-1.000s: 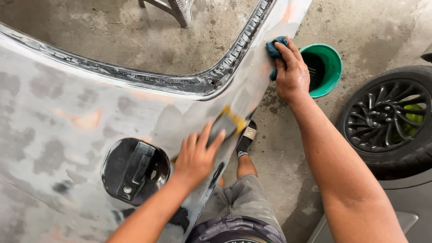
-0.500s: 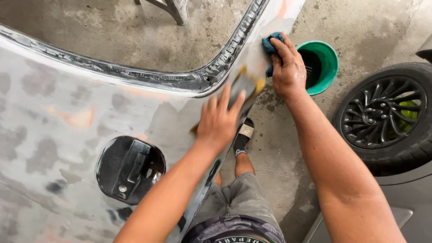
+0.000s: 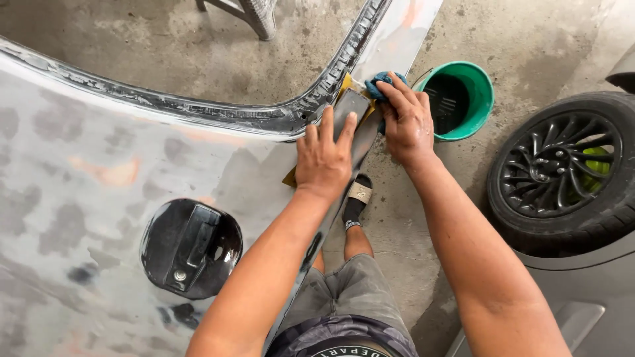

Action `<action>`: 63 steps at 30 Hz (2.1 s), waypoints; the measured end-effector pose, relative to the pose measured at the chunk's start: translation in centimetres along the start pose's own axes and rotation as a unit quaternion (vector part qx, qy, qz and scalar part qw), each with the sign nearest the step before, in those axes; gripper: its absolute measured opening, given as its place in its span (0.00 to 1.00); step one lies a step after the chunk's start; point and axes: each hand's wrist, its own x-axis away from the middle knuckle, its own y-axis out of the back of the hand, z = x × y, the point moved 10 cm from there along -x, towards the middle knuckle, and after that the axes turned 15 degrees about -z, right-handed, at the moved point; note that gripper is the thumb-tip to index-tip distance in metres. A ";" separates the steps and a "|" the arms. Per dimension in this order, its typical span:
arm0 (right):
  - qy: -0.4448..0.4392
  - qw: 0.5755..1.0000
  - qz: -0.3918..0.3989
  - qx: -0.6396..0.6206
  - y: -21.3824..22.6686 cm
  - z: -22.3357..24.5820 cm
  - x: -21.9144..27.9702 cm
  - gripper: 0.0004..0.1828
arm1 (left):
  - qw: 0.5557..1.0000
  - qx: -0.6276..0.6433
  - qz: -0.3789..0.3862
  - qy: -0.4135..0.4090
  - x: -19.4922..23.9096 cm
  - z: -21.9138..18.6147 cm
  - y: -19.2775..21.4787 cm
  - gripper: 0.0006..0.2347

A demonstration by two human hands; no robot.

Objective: The person dips a sanding block and a cloth into a bucket of water, then sands the surface of a car door with the wet sanding block. They repeatedly wipe the sanded area with the cloth and re-wet the tools from the bucket.

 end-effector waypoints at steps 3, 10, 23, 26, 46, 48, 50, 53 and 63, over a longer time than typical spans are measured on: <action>-0.016 1.000 0.018 0.011 -0.5 -0.8 -0.2 0.20 | 0.999 0.049 -0.008 -0.018 3.6 -0.1 3.2 0.21; -0.019 1.000 0.019 -0.011 0.1 -1.2 -0.7 0.20 | 0.996 0.058 0.065 -0.029 13.9 0.9 7.7 0.24; -0.016 0.998 0.067 -0.015 -0.3 -0.7 -1.1 0.18 | 0.998 0.040 0.039 -0.027 11.4 -0.2 8.1 0.24; -0.016 0.998 0.053 -0.024 -0.1 -1.1 -1.2 0.19 | 0.997 0.059 0.056 -0.014 14.5 0.3 8.7 0.23; -0.058 0.998 0.024 -0.025 -0.5 -2.0 -1.0 0.19 | 0.997 0.050 0.060 -0.001 11.4 1.7 6.8 0.23; -0.048 0.998 0.016 -0.032 -0.5 -1.6 -1.0 0.19 | 0.998 0.058 0.005 0.004 7.4 1.0 5.6 0.22; -0.048 0.998 0.019 -0.029 -0.7 -2.2 -0.4 0.19 | 0.999 0.049 0.002 -0.001 3.5 0.3 2.3 0.21; -0.035 0.998 0.007 -0.045 -0.9 -1.8 -0.8 0.19 | 0.999 0.037 -0.003 -0.010 1.0 0.7 0.7 0.21; -0.051 0.998 -0.005 0.021 -0.8 -1.5 -0.6 0.19 | 0.997 0.047 0.065 0.018 14.0 5.7 8.4 0.21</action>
